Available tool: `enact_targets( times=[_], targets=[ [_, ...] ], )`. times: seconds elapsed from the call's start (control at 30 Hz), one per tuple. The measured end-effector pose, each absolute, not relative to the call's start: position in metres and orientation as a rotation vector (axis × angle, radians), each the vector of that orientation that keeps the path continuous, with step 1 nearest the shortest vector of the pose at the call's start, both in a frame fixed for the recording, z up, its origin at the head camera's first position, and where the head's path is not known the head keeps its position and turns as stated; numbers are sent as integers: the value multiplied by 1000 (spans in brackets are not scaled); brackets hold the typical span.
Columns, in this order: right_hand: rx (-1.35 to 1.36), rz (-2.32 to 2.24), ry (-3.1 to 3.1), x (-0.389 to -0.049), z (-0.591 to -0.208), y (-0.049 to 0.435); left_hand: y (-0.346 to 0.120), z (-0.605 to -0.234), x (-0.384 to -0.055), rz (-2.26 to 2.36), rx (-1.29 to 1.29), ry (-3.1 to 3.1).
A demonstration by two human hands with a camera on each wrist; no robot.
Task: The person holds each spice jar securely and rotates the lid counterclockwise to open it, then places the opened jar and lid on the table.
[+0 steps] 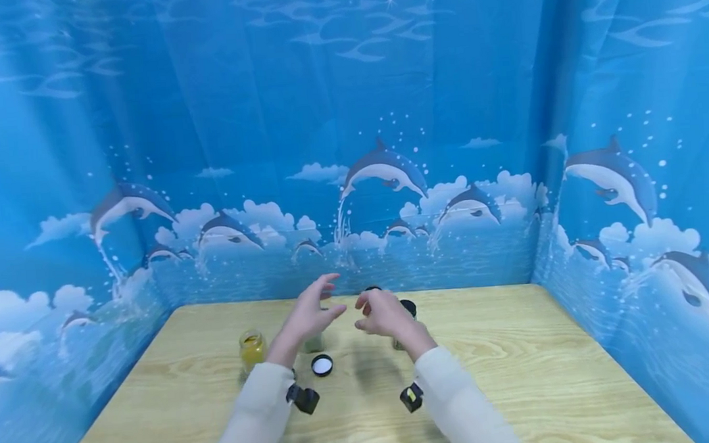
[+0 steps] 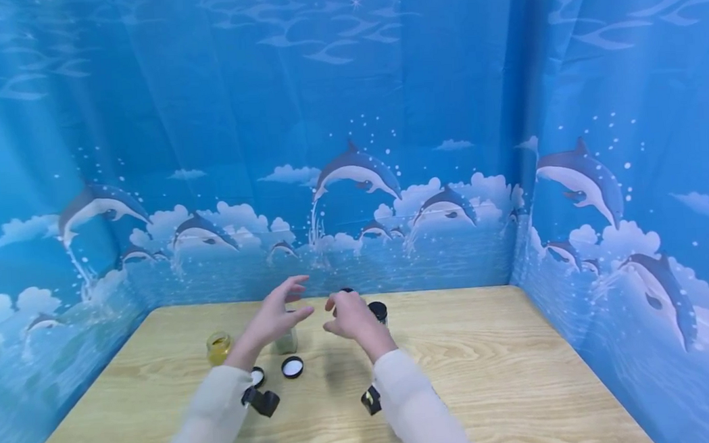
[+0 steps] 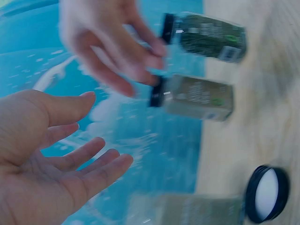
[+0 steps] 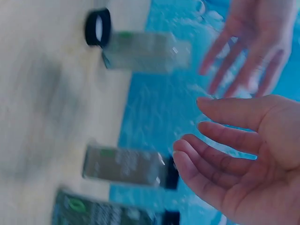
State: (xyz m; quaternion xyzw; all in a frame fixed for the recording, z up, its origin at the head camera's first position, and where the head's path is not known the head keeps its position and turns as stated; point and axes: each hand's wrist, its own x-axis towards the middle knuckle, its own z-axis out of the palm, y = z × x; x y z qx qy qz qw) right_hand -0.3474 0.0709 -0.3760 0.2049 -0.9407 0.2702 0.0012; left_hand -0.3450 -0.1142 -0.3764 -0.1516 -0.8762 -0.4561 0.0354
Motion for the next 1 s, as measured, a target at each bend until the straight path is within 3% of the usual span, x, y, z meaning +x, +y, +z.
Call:
enact_targets(
  times=[0.53,0.73,1.0],
  targets=[
    [431,894,-2909,-355,-360,96,-67,-420,-399,-1345,-521,-2879],
    [453,904,-2900,-353,-356,94,-64,-427,-404,-1346,-406,-2903],
    [444,880,-2904,-353,-356,98,-61,-430,-406,-1337,-493,-2888]
  ],
)
